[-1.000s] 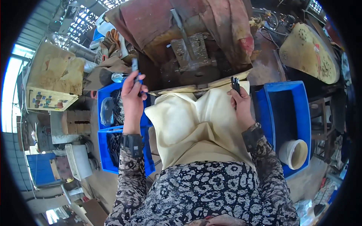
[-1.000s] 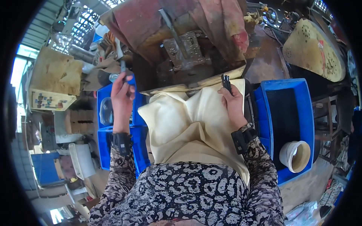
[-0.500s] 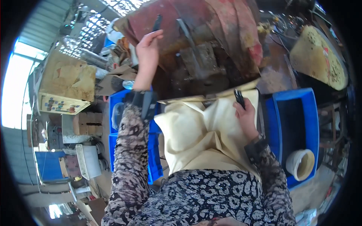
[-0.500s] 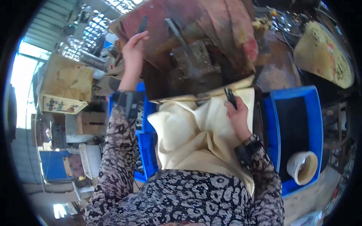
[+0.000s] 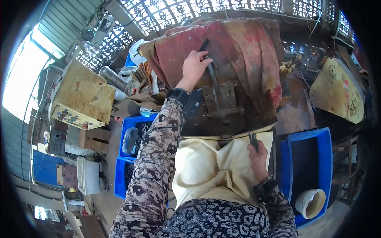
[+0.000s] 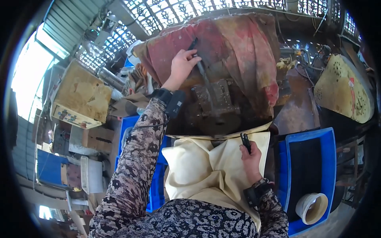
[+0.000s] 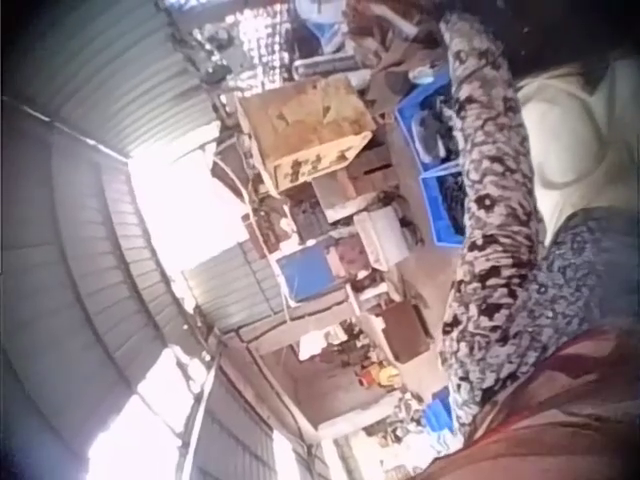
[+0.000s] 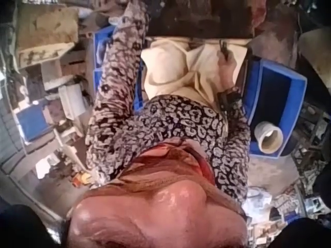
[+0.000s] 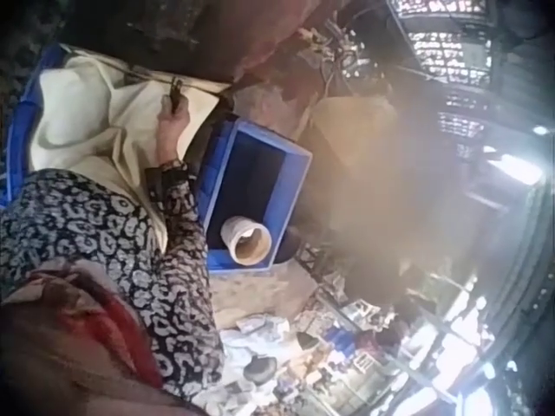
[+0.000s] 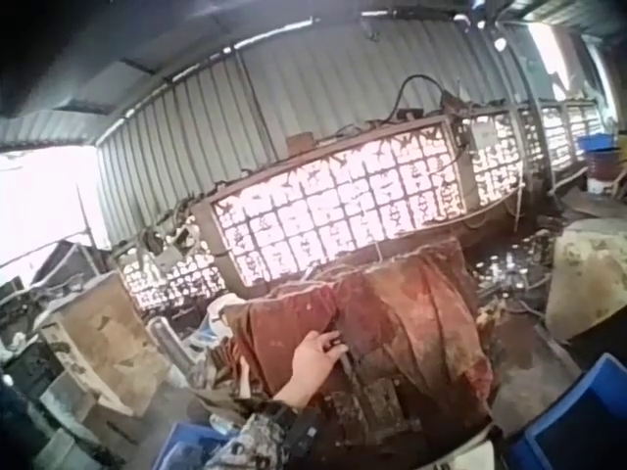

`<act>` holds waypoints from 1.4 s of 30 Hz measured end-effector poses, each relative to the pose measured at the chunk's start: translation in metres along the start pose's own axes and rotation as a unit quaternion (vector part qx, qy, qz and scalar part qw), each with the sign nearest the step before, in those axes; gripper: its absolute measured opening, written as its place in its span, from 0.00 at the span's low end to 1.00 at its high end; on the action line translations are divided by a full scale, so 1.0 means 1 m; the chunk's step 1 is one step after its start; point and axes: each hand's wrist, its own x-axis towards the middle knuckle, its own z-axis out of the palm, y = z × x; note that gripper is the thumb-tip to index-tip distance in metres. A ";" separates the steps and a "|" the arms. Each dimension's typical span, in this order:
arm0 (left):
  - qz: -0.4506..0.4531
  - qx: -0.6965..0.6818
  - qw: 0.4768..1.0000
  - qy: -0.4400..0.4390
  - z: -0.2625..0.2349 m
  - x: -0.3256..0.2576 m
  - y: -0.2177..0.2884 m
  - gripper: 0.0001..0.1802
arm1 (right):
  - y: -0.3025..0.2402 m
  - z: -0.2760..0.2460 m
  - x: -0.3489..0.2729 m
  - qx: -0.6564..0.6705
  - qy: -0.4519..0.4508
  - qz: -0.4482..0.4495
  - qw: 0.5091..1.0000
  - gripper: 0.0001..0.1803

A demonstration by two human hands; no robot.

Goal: The person picks up metal pieces from a blue bin, holds them against a grinding machine while water sprays, and then drops them into a different blue container.

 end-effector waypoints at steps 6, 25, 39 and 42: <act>-0.016 -0.060 0.998 0.011 0.009 0.004 -0.006 0.18 | 0.004 -0.002 0.005 0.011 -0.005 -0.008 1.000 0.08; -0.024 -0.041 0.996 -0.071 -0.002 0.010 -0.003 0.20 | 0.010 -0.004 0.009 -0.155 0.013 -0.101 0.983 0.10; -0.017 -0.085 0.989 -0.121 0.013 0.022 -0.014 0.20 | 0.017 -0.007 0.008 -0.148 0.035 -0.109 0.982 0.11; -0.019 -0.106 0.987 -0.119 0.014 0.025 -0.019 0.20 | 0.016 -0.006 0.009 -0.135 0.041 -0.107 0.984 0.11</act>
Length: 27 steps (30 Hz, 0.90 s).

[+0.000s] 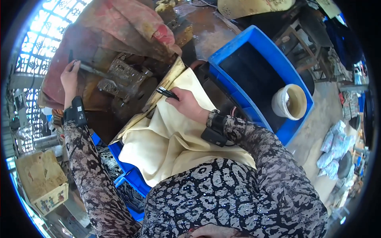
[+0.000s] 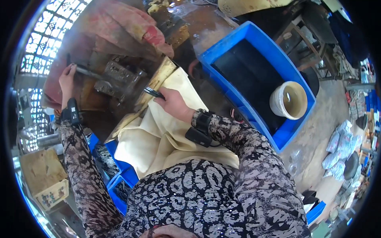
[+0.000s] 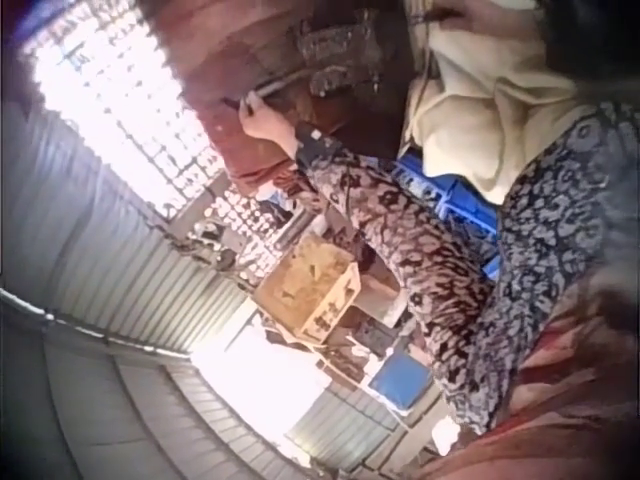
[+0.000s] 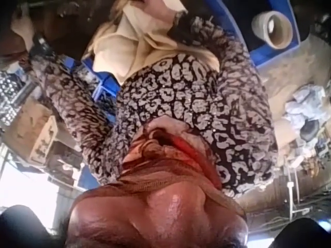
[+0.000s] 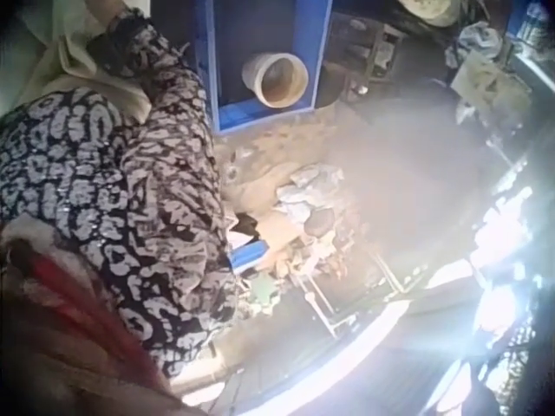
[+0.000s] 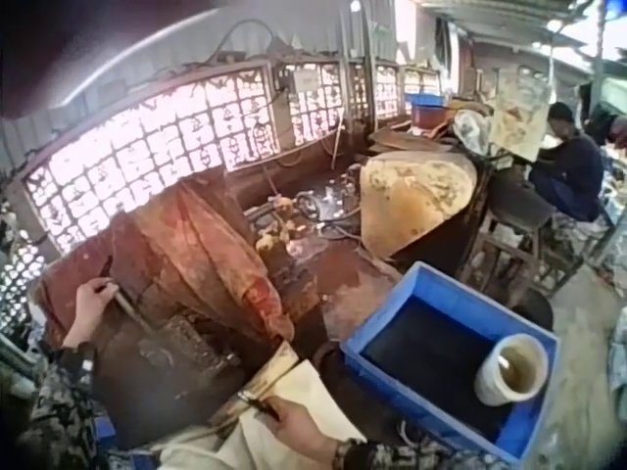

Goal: The person picks up metal pieces from a blue bin, holds them against a grinding machine while water sprays, and then drops them into a different blue container.

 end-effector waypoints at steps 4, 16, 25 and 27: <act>-0.009 0.053 0.999 0.000 -0.009 0.003 -0.008 0.20 | -0.004 0.001 0.001 -0.028 0.001 -0.028 0.999 0.10; -0.052 0.050 0.997 -0.008 -0.011 0.006 -0.014 0.21 | -0.005 -0.002 -0.005 -0.035 0.007 -0.027 0.999 0.11; -0.103 0.057 0.992 -0.038 -0.010 0.014 -0.014 0.19 | -0.003 -0.007 -0.006 -0.002 0.023 -0.053 0.998 0.09; -0.131 0.054 0.989 -0.047 -0.010 0.013 -0.013 0.18 | -0.003 -0.006 -0.005 0.000 0.019 -0.053 0.998 0.09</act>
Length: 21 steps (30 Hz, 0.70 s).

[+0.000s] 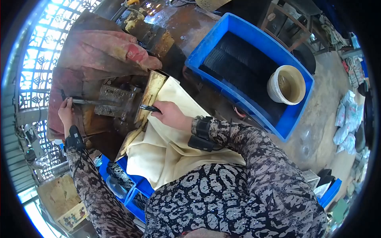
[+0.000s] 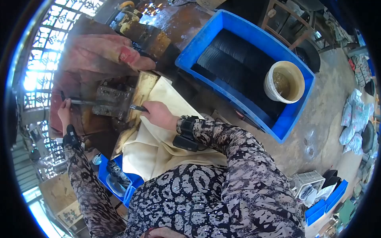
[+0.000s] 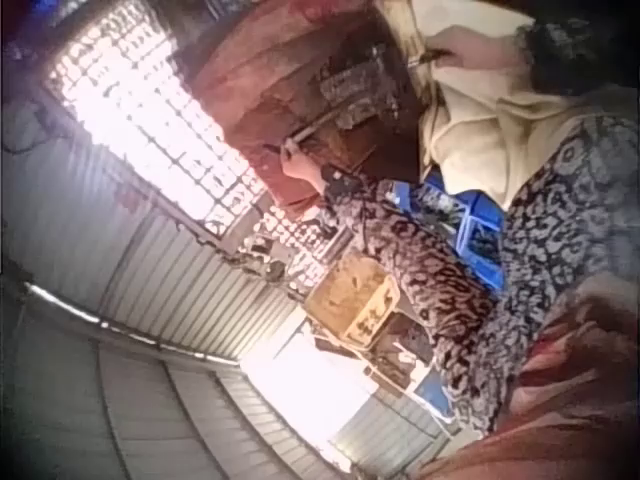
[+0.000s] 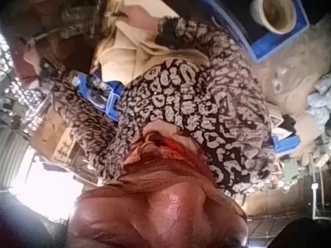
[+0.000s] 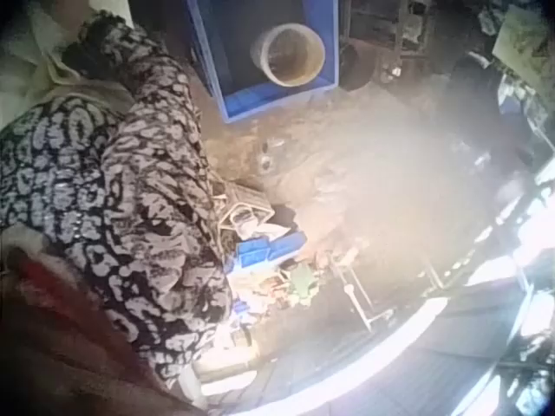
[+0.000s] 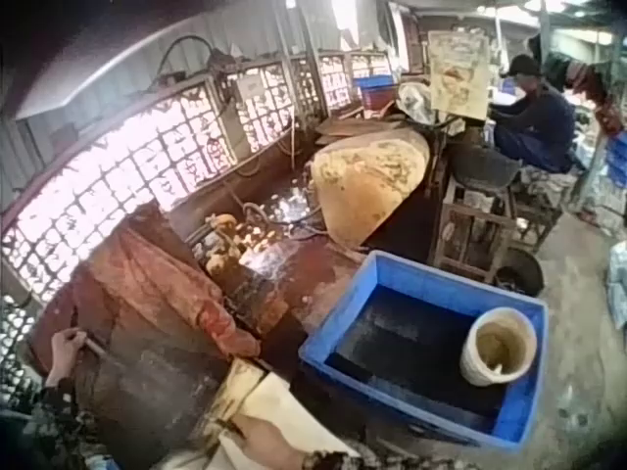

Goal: The person picks up metal pieces from a blue bin, holds them against a grinding machine while water sprays, and then drops them into a different blue container.

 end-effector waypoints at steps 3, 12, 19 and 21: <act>-0.001 0.003 1.000 0.012 -0.011 -0.008 -0.001 0.18 | -0.002 0.006 0.001 0.003 -0.013 -0.001 1.000 0.09; 0.103 0.067 0.989 0.079 0.002 -0.028 0.017 0.23 | -0.003 0.005 -0.005 0.004 0.001 0.027 1.000 0.08; 0.033 0.015 0.997 0.068 0.007 -0.021 0.018 0.23 | 0.006 0.008 -0.001 0.013 -0.029 0.056 0.998 0.09; 0.048 0.007 0.996 0.072 0.008 -0.019 0.015 0.22 | 0.009 0.010 0.000 0.033 -0.005 0.000 0.999 0.06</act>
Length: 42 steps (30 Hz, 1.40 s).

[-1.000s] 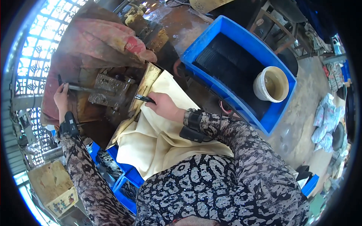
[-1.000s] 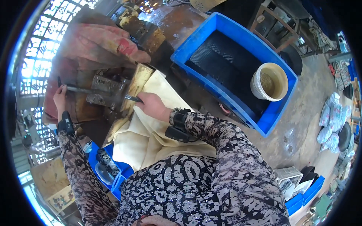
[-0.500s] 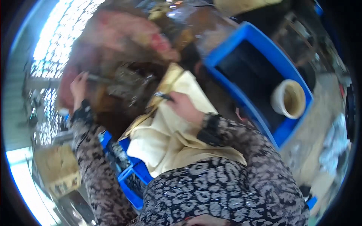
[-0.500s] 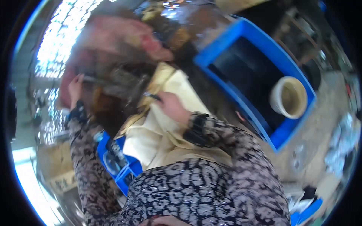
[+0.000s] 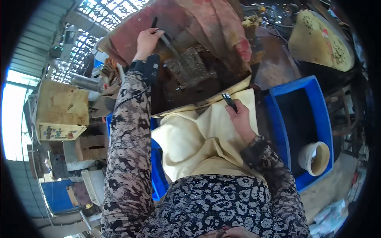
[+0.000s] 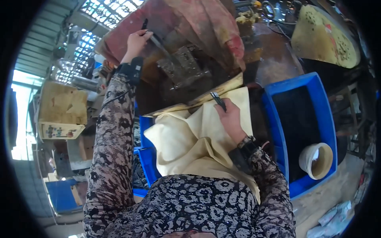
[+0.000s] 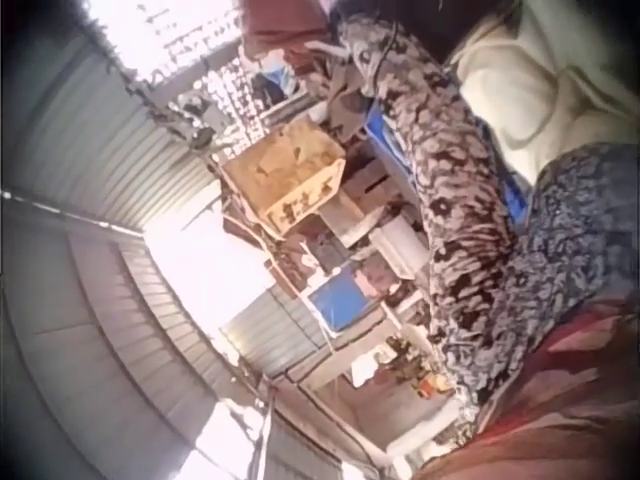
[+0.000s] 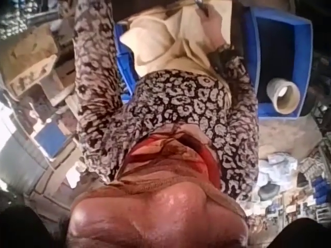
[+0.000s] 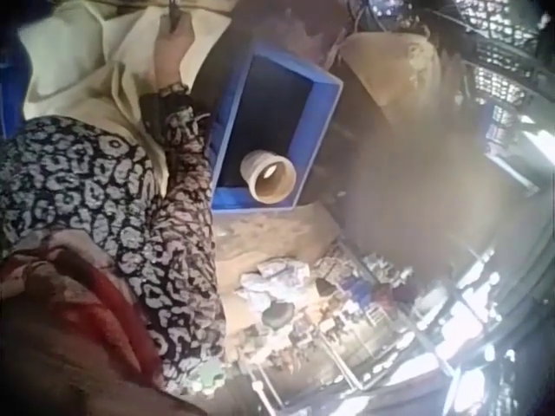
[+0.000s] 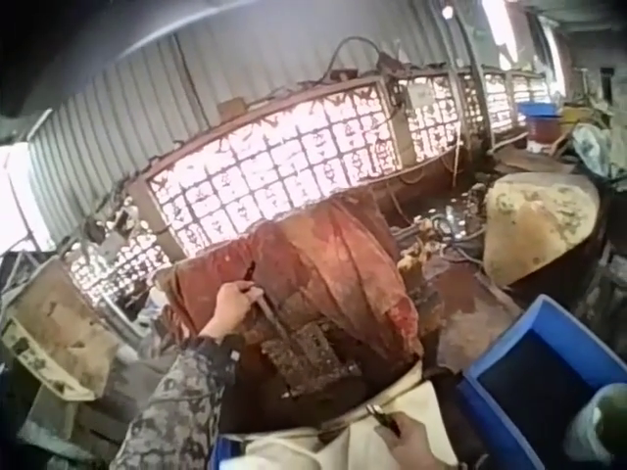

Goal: The person picks up metal pieces from a blue bin, holds them against a grinding machine while water sprays, and then drops them into a different blue container.

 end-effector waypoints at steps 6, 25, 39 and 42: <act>-0.023 -0.003 1.000 0.003 -0.006 -0.009 -0.003 0.21 | -0.016 -0.044 0.026 0.134 0.071 0.154 0.976 0.04; -0.062 -0.018 0.998 -0.010 -0.002 -0.010 0.007 0.21 | 0.086 -0.179 0.081 0.149 0.145 0.277 0.938 0.07; -0.009 -0.017 1.000 -0.003 0.004 -0.001 -0.020 0.24 | 0.070 -0.184 0.084 -0.007 0.189 0.234 0.954 0.11; -0.060 -0.115 0.991 -0.024 0.006 -0.004 -0.013 0.19 | 0.031 -0.156 0.065 -0.260 0.223 0.042 0.939 0.14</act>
